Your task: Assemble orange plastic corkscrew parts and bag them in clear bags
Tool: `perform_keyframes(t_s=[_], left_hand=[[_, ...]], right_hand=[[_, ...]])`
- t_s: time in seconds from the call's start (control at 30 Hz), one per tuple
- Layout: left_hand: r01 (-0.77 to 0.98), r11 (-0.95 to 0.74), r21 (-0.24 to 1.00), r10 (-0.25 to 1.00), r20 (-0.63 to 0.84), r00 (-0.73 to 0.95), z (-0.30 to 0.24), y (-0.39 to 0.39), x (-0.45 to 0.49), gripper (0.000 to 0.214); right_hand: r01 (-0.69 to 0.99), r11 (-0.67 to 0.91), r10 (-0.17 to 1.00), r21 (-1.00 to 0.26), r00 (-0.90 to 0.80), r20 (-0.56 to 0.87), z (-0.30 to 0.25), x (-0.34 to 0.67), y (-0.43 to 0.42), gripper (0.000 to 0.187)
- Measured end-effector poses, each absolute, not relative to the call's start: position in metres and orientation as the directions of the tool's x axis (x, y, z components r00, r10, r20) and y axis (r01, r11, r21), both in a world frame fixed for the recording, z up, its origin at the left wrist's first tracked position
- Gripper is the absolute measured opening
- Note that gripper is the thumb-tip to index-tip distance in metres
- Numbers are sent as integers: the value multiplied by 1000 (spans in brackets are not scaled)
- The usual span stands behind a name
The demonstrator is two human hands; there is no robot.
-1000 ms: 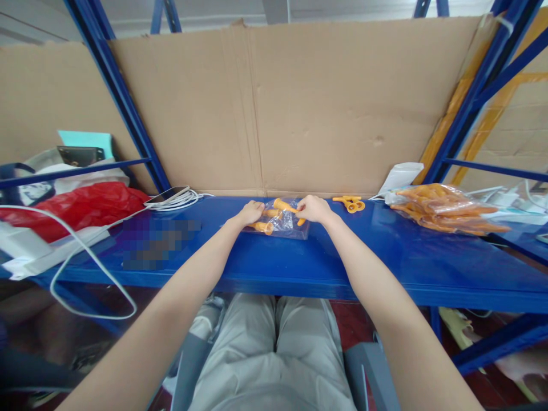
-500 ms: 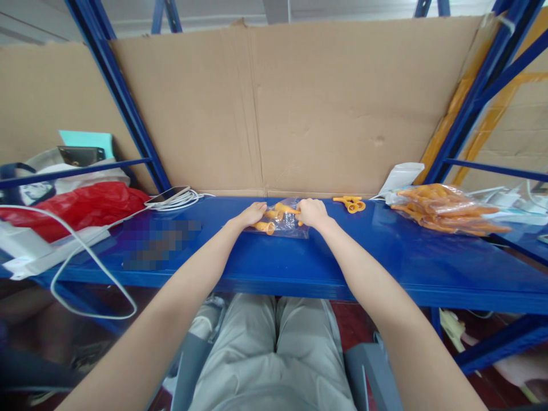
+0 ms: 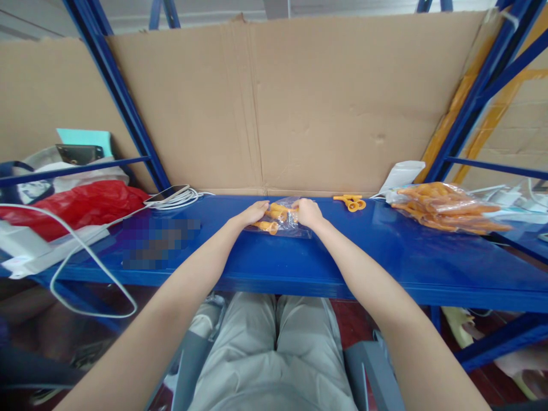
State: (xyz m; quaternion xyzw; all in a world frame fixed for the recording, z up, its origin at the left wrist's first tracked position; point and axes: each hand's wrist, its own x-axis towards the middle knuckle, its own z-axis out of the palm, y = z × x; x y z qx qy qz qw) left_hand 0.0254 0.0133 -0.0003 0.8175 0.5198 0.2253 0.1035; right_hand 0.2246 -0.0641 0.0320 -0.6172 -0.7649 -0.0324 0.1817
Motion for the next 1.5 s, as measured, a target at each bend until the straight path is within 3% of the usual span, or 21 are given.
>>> perform_keyframes(t_s=[0.13, 0.27, 0.37, 0.5, 0.77, 1.13, 1.3, 1.5], left_hand=[[845, -374, 381, 926, 204, 318, 5, 12, 26, 49], [893, -296, 338, 949, 209, 236, 5, 9, 27, 49], [931, -210, 300, 965, 218, 147, 0, 8, 26, 47], [955, -158, 251, 979, 168, 118, -4, 9, 25, 46], [945, -224, 238, 972, 127, 198, 1, 5, 25, 44], [894, -275, 355, 956, 198, 216, -5, 11, 29, 48], [868, -335, 367, 937, 224, 268, -4, 9, 29, 50], [848, -352, 397, 931, 240, 274, -4, 7, 32, 53]], right_hand=[[831, 310, 925, -462, -152, 347, 17, 228, -46, 43], [673, 223, 929, -705, 72, 363, 5, 225, -36, 52], [547, 152, 927, -823, 211, 311, 2, 221, -36, 46], [368, 71, 965, -927, 209, 156, 5, 218, -40, 37], [244, -68, 990, -967, 135, -36, 19, 215, -54, 9], [-25, -80, 995, -997, 61, -81, 26, 219, -59, 25], [-35, -110, 993, -993, 29, -111, 23, 219, -57, 31], [16, -119, 984, -993, 133, -116, 20, 213, -57, 40]])
